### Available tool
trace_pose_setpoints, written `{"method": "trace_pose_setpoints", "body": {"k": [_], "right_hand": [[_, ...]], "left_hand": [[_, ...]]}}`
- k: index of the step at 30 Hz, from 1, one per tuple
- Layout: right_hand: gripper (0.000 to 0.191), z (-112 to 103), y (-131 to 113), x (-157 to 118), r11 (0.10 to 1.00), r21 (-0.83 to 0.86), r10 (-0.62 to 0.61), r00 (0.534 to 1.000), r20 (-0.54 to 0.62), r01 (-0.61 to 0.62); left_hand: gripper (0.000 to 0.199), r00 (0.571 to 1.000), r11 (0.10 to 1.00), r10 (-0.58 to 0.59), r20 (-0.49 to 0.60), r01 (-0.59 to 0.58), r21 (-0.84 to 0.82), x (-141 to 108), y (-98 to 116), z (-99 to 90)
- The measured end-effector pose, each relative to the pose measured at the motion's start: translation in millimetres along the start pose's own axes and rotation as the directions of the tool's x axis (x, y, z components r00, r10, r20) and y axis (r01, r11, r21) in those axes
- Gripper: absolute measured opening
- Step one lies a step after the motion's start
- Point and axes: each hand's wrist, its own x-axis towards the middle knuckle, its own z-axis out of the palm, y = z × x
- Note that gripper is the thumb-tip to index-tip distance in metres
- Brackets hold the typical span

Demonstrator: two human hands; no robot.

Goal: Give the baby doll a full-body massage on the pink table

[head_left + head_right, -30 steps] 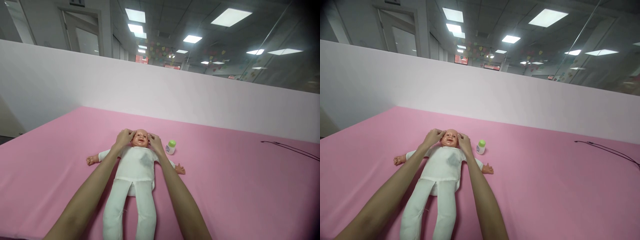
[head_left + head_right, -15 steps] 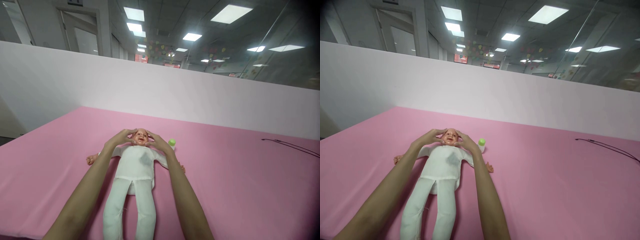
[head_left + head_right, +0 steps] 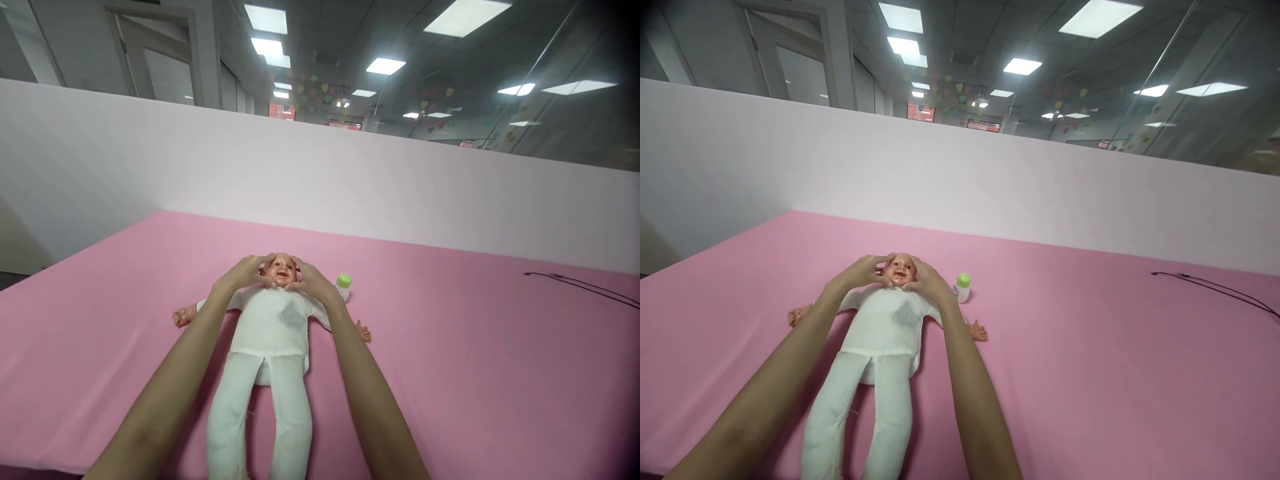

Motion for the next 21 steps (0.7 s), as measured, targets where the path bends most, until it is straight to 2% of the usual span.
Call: {"method": "trace_pose_setpoints", "body": {"k": [3,6,10,13,17,21], "right_hand": [[0.067,-8,4,-2,0.994,0.107,-0.024,0.999,0.026,0.021],[0.067,-12,7,-2,0.99,0.144,-0.006,1.0,0.012,0.004],[0.083,-11,7,1,0.999,-0.048,-0.013,0.997,0.07,0.016],[0.084,-9,9,3,0.985,-0.17,-0.004,0.998,0.062,0.015],[0.069,-13,20,2,0.991,-0.125,-0.03,0.993,0.111,0.044],[0.056,-18,25,3,0.991,-0.128,-0.012,0.994,0.108,0.026]], "left_hand": [[0.079,0.998,0.993,0.027,0.054,-0.021,-0.117,-4,-6,-7.3],[0.076,0.996,0.989,0.045,0.082,-0.033,-0.144,-5,-7,-10.8],[0.089,0.999,0.998,0.034,0.018,-0.033,-0.055,-1,-4,-4.2],[0.09,0.998,0.999,0.053,-0.038,-0.053,0.008,3,-6,2.4],[0.081,0.995,0.988,0.097,-0.006,-0.097,-0.118,6,-22,2.4],[0.062,0.994,0.971,0.108,0.03,-0.099,-0.218,7,-32,-2.8]]}}
